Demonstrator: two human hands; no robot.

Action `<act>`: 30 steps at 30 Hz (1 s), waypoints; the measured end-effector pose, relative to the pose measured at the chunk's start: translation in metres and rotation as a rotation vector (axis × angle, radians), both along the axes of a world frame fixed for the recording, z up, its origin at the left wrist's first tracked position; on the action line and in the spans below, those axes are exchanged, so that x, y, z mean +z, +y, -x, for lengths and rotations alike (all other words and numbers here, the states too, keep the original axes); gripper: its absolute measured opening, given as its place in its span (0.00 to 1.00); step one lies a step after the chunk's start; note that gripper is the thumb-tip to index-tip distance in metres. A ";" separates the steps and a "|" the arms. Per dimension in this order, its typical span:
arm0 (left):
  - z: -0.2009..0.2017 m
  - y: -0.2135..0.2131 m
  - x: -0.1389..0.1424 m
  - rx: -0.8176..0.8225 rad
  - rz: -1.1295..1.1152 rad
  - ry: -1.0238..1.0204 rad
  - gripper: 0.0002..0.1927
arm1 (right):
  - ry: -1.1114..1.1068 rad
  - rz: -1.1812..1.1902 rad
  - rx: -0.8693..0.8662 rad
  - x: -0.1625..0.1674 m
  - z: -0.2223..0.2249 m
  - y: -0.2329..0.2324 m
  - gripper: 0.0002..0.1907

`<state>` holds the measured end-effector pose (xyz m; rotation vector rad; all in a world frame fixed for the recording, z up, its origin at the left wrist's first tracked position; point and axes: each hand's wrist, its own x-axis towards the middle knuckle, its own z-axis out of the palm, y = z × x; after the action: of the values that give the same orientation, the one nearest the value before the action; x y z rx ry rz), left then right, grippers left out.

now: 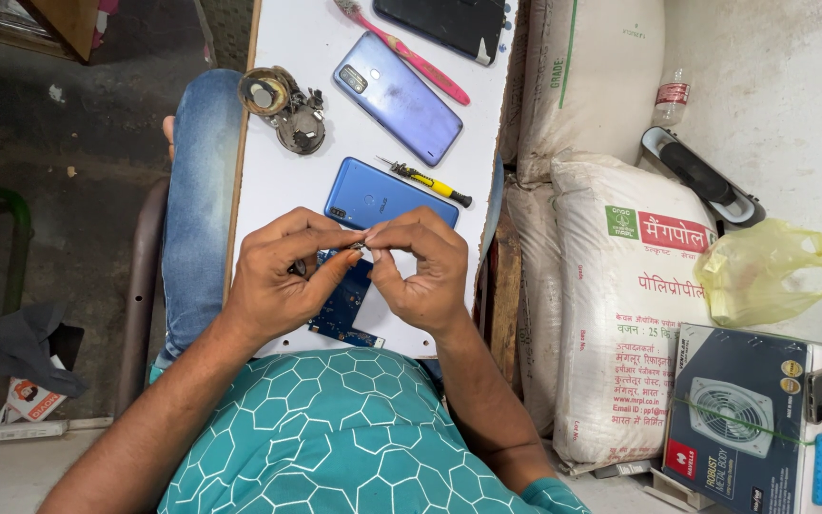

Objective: The person sits at a repair bench working on a disassembled smartphone. They manipulate a small camera module and flex cable with their fingers, use a screwdriver on the phone, and repeatedly handle a small round component while working over a circuit board on the bench.

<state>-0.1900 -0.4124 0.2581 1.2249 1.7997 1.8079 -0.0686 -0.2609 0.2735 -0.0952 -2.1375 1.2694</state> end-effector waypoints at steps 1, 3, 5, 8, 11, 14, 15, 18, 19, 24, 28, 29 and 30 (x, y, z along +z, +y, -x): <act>0.000 0.000 0.000 0.001 0.002 0.007 0.10 | -0.002 -0.039 -0.016 0.002 0.000 -0.001 0.10; 0.000 0.000 0.001 0.014 0.008 0.033 0.09 | -0.026 -0.119 -0.044 0.005 -0.001 -0.004 0.09; -0.002 -0.001 0.003 0.037 0.018 0.071 0.10 | -0.040 -0.178 -0.059 0.007 -0.002 -0.006 0.09; -0.003 -0.001 0.005 0.022 0.015 0.118 0.09 | -0.065 -0.144 -0.014 0.005 -0.004 -0.003 0.08; -0.001 -0.001 0.008 -0.014 0.020 0.154 0.09 | -0.126 0.040 0.134 0.002 -0.003 0.013 0.08; 0.001 -0.003 0.010 -0.070 0.032 0.059 0.09 | -0.194 0.142 0.261 -0.001 -0.007 0.026 0.07; 0.001 -0.004 0.010 -0.093 0.064 0.022 0.08 | -0.219 0.158 0.291 -0.002 -0.008 0.029 0.07; 0.005 -0.005 0.007 -0.151 0.145 -0.073 0.07 | -0.255 0.266 0.396 -0.007 -0.006 0.039 0.06; 0.006 -0.005 0.005 -0.163 0.163 -0.100 0.07 | -0.263 0.314 0.434 -0.009 -0.006 0.041 0.06; 0.010 -0.005 -0.012 -0.225 0.168 -0.278 0.08 | -0.281 0.343 0.447 -0.019 -0.005 0.042 0.07; 0.009 -0.003 -0.025 -0.253 0.127 -0.340 0.08 | -0.281 0.380 0.461 -0.022 -0.005 0.044 0.08; 0.009 -0.002 -0.028 -0.258 0.115 -0.358 0.08 | -0.278 0.391 0.461 -0.022 -0.005 0.045 0.08; 0.009 -0.001 -0.030 -0.262 0.103 -0.370 0.08 | -0.276 0.402 0.463 -0.021 -0.004 0.045 0.09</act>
<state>-0.1991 -0.4135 0.2282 0.9596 1.4357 1.6434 -0.0642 -0.2155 0.2521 0.0654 -2.1718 2.0529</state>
